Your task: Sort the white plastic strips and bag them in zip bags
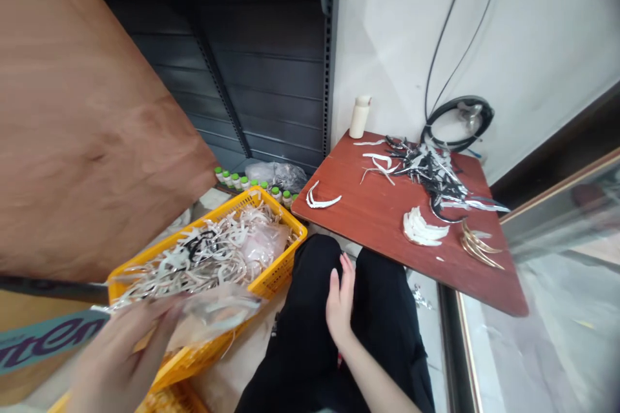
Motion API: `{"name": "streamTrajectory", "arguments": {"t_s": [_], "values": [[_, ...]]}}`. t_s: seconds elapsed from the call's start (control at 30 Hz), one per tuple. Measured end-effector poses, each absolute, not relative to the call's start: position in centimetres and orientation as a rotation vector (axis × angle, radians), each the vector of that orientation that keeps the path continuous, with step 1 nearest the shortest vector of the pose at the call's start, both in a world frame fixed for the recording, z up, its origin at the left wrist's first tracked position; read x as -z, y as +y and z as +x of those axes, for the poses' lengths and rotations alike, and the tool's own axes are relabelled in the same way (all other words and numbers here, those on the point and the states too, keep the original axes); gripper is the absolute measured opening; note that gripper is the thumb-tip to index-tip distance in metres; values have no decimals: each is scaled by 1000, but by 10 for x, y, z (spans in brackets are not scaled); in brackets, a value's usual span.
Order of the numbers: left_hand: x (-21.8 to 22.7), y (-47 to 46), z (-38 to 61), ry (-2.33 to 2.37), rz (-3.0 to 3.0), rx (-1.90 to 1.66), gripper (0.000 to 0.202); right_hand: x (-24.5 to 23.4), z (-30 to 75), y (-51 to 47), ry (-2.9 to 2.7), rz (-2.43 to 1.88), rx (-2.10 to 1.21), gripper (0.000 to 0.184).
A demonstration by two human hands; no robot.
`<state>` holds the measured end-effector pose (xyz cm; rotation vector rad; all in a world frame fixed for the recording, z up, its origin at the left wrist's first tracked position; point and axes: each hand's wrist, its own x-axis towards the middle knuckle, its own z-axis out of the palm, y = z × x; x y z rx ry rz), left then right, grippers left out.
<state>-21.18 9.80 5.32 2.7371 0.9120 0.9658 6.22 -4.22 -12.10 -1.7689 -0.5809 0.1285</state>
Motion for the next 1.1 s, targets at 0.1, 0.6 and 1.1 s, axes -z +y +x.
{"name": "streamTrajectory", "arguments": {"t_s": [0.1, 0.6, 1.1], "values": [[-55, 85, -187, 814, 2775, -795, 11, 66, 30, -37, -1115, -1540, -260, 65], [-71, 29, -227, 1089, 2620, -433, 21, -16, -8, 24, -1586, -895, -914, 12], [-31, -19, -431, 2363, 1932, -161, 46, 28, -4, 66, -1195, -1094, -1053, 22]]}}
